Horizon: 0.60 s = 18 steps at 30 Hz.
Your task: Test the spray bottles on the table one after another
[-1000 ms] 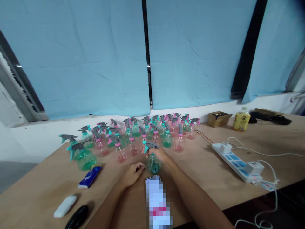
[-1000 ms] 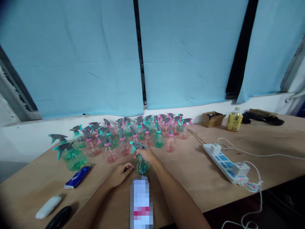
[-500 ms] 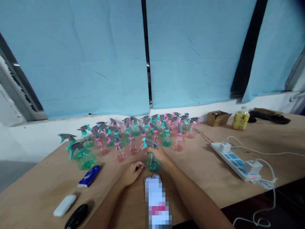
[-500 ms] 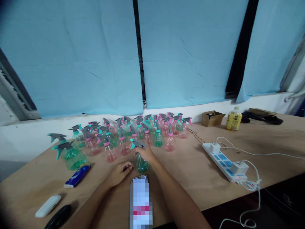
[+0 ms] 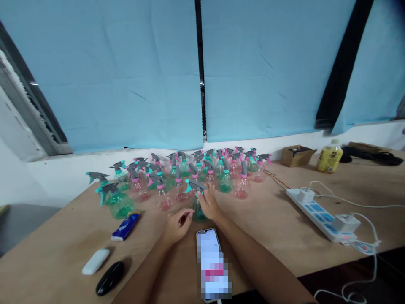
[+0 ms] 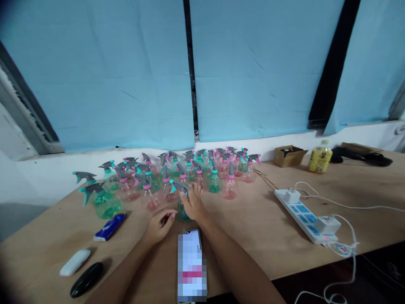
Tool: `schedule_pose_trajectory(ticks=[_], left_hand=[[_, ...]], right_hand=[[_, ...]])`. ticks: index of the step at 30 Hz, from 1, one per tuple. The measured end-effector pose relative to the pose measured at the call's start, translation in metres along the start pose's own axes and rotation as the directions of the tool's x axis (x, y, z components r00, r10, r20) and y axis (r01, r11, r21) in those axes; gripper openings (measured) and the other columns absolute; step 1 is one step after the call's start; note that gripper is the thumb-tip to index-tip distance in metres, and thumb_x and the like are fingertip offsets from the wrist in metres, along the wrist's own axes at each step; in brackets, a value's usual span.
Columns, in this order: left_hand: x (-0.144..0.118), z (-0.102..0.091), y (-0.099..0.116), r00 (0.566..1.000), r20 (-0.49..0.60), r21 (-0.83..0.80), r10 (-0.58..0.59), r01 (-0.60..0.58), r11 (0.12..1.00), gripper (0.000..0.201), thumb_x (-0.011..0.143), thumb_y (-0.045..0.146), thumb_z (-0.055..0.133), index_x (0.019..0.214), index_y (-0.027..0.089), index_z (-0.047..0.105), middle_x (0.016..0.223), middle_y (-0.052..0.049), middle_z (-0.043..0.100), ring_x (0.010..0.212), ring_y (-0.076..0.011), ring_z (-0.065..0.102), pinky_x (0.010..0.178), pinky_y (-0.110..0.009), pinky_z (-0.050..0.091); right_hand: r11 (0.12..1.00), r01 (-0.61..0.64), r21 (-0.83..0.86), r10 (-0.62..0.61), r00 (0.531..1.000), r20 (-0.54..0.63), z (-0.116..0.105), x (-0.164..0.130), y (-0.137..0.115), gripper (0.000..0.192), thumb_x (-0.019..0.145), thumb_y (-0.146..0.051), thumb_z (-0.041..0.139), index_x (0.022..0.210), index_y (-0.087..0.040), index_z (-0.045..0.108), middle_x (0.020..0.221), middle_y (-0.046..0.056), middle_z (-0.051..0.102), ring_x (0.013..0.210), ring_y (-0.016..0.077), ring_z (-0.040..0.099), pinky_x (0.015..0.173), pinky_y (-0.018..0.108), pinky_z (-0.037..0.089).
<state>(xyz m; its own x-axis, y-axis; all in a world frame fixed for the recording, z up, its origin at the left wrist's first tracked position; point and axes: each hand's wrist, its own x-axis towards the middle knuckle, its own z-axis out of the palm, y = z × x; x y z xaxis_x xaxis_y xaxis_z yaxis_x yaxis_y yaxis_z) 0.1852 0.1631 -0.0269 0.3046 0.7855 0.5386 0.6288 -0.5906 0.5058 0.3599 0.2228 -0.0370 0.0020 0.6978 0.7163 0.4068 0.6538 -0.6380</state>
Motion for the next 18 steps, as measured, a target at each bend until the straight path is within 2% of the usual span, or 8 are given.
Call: schedule_pose_trajectory(ticks=[2,5,9,14,18], left_hand=[[-0.004,0.001,0.003,0.997,-0.034,0.032,0.07,-0.069,0.997,0.027,0.091,0.036,0.049,0.094,0.021,0.071,0.078,-0.004,0.071,0.06,-0.0138,0.058,0.063,-0.026,0.047],[-0.007,0.006,0.008,0.989,-0.02,0.073,0.15,-0.148,0.986,0.028,0.091,0.033,0.047,0.097,0.021,0.071,0.076,-0.006,0.071,0.063,-0.0159,0.06,0.066,-0.028,0.049],[-0.009,0.015,0.01,0.968,0.061,0.079,0.244,-0.248,0.965,0.03,0.092,0.029,0.045,0.102,0.021,0.071,0.078,-0.008,0.071,0.071,-0.0191,0.064,0.075,-0.033,0.051],[-0.01,0.02,0.01,0.966,0.083,0.032,0.244,-0.248,0.968,0.027,0.091,0.028,0.047,0.101,0.021,0.071,0.083,-0.009,0.073,0.079,-0.0216,0.067,0.082,-0.036,0.052],[-0.01,0.017,0.013,0.977,-0.035,0.013,0.212,-0.212,0.977,0.024,0.091,0.027,0.05,0.103,0.022,0.069,0.088,-0.006,0.074,0.08,-0.019,0.067,0.081,-0.032,0.052]], right_hand=[[0.999,-0.036,-0.021,0.037,0.999,0.023,0.002,-0.001,0.002,0.034,0.097,-0.039,0.037,0.123,-0.022,0.05,0.121,0.011,0.047,0.116,0.0266,0.042,0.105,0.051,0.027],[0.997,-0.075,0.016,0.072,0.99,0.117,0.005,-0.005,0.002,0.032,0.098,-0.039,0.032,0.117,-0.02,0.05,0.113,0.01,0.049,0.113,0.0259,0.043,0.104,0.051,0.028],[0.982,-0.04,0.185,-0.015,0.958,0.286,0.008,-0.009,-0.002,0.027,0.096,-0.035,0.039,0.116,-0.02,0.051,0.109,0.008,0.052,0.105,0.0239,0.048,0.1,0.046,0.035],[0.889,-0.118,0.442,-0.108,0.884,0.454,0.017,-0.008,-0.009,0.045,0.091,-0.036,0.051,0.135,-0.029,0.046,0.128,0.007,0.052,0.117,0.0243,0.048,0.102,0.04,0.036],[0.787,-0.216,0.578,-0.201,0.796,0.571,0.023,-0.009,-0.008,0.058,0.081,-0.042,0.063,0.135,-0.024,0.049,0.127,0.008,0.057,0.107,0.0222,0.056,0.093,0.036,0.045]])
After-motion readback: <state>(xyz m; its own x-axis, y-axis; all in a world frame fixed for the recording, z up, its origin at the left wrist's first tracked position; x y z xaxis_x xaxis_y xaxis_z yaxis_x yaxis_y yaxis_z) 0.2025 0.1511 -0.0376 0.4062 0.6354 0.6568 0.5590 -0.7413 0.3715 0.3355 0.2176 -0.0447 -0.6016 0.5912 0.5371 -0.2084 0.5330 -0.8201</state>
